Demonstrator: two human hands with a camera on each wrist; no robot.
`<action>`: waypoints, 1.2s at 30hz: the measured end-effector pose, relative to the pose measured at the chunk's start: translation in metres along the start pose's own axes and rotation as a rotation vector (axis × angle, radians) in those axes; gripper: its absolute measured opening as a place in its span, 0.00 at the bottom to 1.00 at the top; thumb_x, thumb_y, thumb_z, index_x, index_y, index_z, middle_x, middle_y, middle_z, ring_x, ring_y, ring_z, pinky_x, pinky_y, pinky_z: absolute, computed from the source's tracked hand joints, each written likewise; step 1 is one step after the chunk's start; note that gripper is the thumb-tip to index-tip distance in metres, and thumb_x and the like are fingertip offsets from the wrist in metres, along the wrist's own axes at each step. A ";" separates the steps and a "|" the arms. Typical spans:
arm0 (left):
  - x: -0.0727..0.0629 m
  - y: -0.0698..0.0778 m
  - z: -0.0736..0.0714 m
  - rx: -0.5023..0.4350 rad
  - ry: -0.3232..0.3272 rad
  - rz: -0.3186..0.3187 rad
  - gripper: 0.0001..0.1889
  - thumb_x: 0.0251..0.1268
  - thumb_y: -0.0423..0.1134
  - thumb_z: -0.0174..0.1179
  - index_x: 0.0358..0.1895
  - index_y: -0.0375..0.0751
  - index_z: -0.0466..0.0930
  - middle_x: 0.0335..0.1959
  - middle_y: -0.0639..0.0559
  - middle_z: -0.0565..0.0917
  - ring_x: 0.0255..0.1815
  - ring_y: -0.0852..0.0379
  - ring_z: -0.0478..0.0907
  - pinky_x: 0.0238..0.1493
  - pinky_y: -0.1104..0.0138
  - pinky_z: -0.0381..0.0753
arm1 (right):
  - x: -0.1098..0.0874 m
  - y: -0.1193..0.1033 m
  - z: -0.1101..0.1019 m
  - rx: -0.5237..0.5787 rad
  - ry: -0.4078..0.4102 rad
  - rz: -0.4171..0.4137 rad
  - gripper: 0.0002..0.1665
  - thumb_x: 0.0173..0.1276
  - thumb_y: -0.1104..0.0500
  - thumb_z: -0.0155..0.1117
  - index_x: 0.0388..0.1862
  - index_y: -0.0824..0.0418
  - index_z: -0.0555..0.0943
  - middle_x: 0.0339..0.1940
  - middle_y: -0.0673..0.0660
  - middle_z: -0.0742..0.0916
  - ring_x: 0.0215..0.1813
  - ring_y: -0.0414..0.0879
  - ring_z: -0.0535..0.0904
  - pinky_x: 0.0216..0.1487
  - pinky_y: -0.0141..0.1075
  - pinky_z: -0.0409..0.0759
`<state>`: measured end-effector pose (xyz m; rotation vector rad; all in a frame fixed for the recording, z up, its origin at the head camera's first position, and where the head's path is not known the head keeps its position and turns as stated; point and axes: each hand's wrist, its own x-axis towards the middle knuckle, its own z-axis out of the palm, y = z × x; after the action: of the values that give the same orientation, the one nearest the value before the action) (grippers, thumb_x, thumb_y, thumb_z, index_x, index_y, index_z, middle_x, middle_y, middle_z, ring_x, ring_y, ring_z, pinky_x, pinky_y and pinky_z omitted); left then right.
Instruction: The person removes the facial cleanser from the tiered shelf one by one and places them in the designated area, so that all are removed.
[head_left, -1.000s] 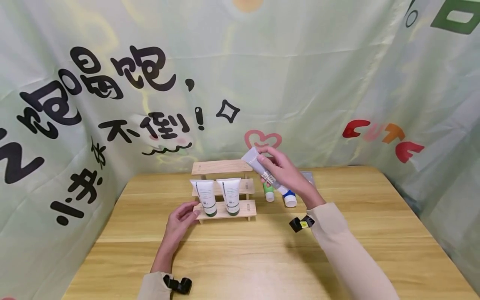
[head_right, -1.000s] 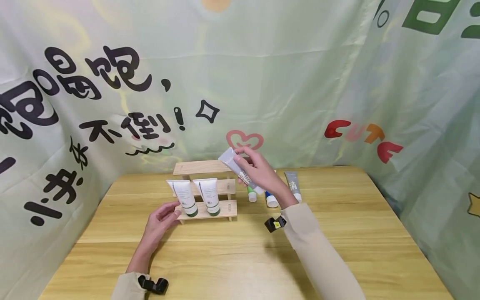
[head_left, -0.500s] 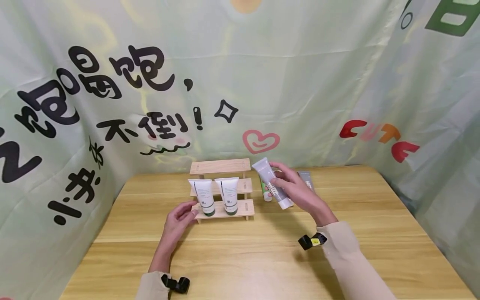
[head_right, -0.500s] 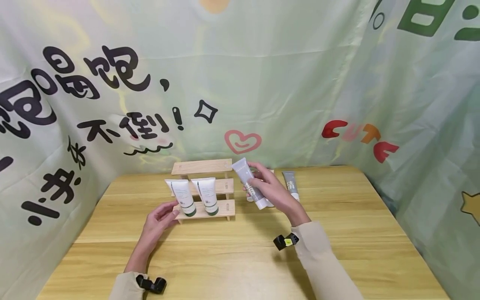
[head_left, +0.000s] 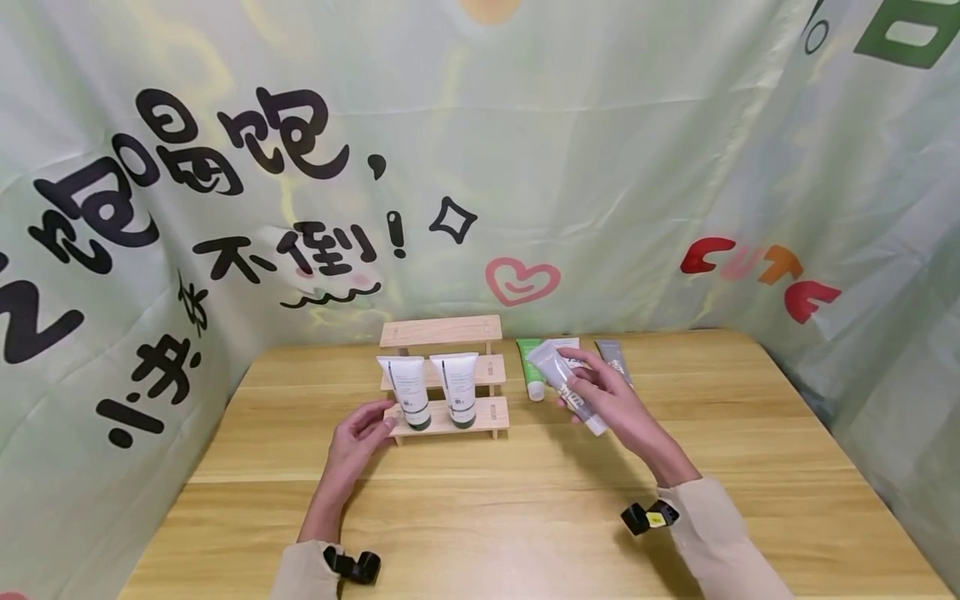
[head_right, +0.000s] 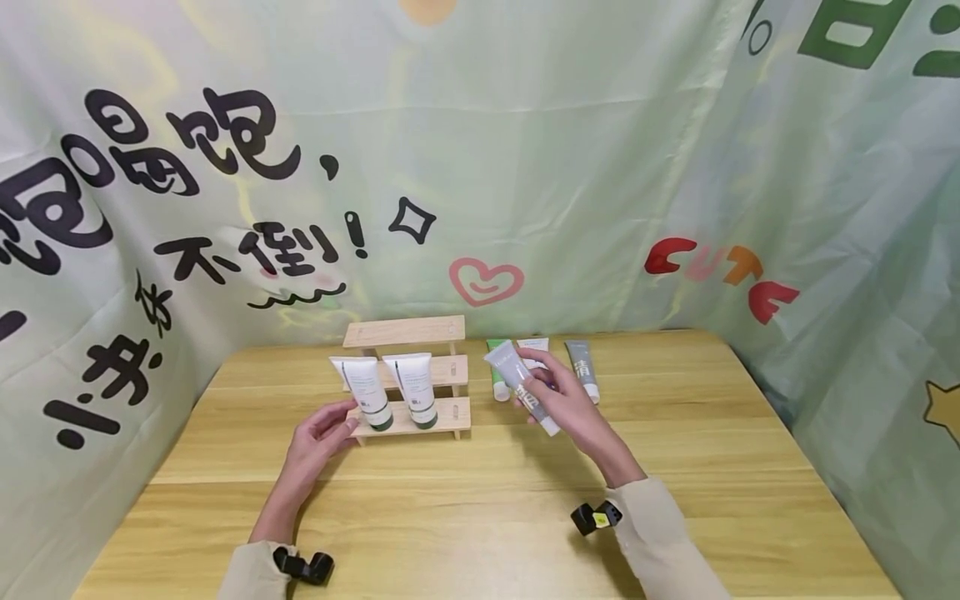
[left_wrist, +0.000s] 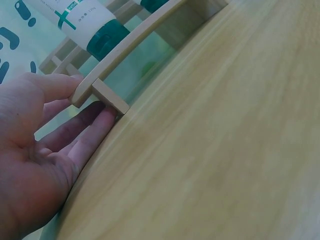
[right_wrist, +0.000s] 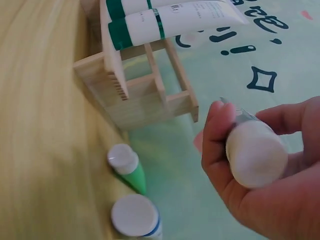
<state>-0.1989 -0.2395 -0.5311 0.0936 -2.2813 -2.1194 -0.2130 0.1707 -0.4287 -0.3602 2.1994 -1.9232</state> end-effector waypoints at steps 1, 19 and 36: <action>0.000 0.000 0.000 0.002 0.001 -0.001 0.21 0.71 0.35 0.66 0.65 0.36 0.78 0.66 0.41 0.77 0.52 0.53 0.81 0.49 0.63 0.88 | -0.003 0.001 -0.001 0.010 0.009 0.009 0.29 0.83 0.64 0.48 0.79 0.63 0.61 0.62 0.76 0.76 0.45 0.51 0.84 0.36 0.41 0.88; 0.002 0.000 -0.001 0.014 0.004 0.005 0.21 0.71 0.35 0.66 0.64 0.36 0.78 0.65 0.41 0.78 0.53 0.54 0.81 0.49 0.63 0.89 | -0.020 0.029 0.012 -0.218 0.151 -0.030 0.28 0.76 0.69 0.59 0.73 0.65 0.71 0.59 0.71 0.83 0.57 0.61 0.79 0.46 0.35 0.82; 0.002 0.000 -0.001 -0.012 -0.009 0.021 0.21 0.71 0.34 0.66 0.65 0.34 0.78 0.64 0.38 0.78 0.52 0.56 0.82 0.49 0.62 0.89 | -0.018 0.044 0.027 -0.290 0.180 -0.029 0.34 0.67 0.69 0.71 0.71 0.62 0.74 0.49 0.67 0.87 0.46 0.54 0.85 0.45 0.33 0.86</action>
<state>-0.2006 -0.2404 -0.5315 0.0599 -2.2638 -2.1274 -0.1902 0.1564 -0.4765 -0.2722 2.6119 -1.7105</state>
